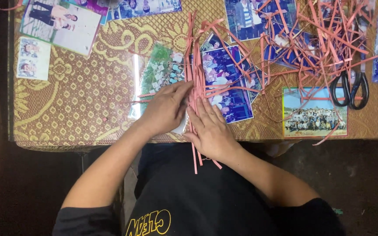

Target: The person weaves pink plastic straps by hand on a table, interlacing them into a grid pattern. The person repeatedly picks up straps and threads them through the existing weave, tightening the structure as it grows.

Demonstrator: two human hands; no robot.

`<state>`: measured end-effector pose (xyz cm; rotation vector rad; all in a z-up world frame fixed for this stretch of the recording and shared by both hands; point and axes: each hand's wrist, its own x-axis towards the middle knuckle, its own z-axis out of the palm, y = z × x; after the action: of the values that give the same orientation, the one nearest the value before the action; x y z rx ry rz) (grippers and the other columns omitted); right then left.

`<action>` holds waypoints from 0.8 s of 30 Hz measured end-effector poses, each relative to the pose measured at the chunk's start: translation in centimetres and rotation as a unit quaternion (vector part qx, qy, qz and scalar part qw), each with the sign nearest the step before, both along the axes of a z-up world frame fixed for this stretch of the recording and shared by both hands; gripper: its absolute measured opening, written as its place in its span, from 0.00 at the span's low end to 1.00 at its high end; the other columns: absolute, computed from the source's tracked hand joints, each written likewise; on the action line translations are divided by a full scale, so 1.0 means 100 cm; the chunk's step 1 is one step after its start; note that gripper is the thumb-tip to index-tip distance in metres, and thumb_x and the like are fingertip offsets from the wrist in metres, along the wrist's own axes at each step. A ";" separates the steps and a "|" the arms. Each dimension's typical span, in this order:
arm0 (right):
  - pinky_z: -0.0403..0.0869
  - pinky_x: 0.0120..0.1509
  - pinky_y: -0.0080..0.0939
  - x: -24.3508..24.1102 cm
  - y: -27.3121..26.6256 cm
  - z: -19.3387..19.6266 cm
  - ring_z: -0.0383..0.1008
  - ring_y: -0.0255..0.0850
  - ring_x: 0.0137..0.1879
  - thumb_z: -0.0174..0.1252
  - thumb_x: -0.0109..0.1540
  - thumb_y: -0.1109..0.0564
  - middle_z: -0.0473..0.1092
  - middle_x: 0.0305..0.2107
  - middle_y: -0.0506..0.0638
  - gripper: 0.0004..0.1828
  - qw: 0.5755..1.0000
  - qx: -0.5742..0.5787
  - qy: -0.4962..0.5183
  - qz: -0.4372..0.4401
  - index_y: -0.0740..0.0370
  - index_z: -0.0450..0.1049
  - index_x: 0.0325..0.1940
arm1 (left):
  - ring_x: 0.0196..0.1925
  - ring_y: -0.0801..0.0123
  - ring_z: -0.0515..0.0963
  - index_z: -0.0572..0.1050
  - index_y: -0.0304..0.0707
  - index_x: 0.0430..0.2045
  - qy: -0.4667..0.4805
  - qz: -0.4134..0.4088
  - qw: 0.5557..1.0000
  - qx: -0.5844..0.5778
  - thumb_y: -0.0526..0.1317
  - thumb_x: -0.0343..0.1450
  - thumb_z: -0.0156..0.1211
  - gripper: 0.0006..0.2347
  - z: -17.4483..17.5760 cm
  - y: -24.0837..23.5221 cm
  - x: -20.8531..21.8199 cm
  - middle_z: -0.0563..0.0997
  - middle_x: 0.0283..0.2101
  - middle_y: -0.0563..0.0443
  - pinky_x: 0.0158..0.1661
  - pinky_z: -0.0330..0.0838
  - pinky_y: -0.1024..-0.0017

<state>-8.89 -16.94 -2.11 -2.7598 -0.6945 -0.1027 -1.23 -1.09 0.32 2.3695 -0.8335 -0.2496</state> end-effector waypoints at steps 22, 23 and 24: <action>0.46 0.63 0.52 0.002 -0.001 -0.004 0.46 0.57 0.63 0.42 0.57 0.40 0.52 0.54 0.68 0.32 0.999 -0.030 -0.015 0.014 0.64 0.56 0.58 | 0.26 0.60 0.75 0.75 0.40 0.24 -0.062 0.042 0.995 0.072 0.38 0.59 0.54 0.06 -0.005 0.001 -0.002 0.73 0.20 0.50 0.27 0.68 0.70; 0.46 0.63 0.52 0.001 -0.001 -0.005 0.46 0.57 0.63 0.42 0.57 0.40 0.51 0.54 0.68 0.32 1.000 -0.024 -0.006 0.014 0.64 0.55 0.58 | 0.28 0.58 0.75 0.75 0.38 0.25 -0.022 0.039 0.996 0.079 0.37 0.59 0.54 0.06 -0.001 0.000 -0.001 0.74 0.22 0.48 0.28 0.69 0.69; 0.46 0.63 0.52 0.001 -0.002 -0.005 0.45 0.57 0.63 0.41 0.57 0.40 0.51 0.54 0.69 0.32 1.000 -0.018 0.003 0.014 0.64 0.55 0.58 | 0.29 0.55 0.76 0.74 0.36 0.27 0.018 0.037 0.995 0.086 0.35 0.59 0.53 0.07 0.003 -0.001 0.000 0.75 0.24 0.45 0.29 0.70 0.67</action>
<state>-8.77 -17.10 -2.59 -2.7814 -0.7407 -0.0768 -1.22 -1.22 0.58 2.5414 -0.7314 -0.3456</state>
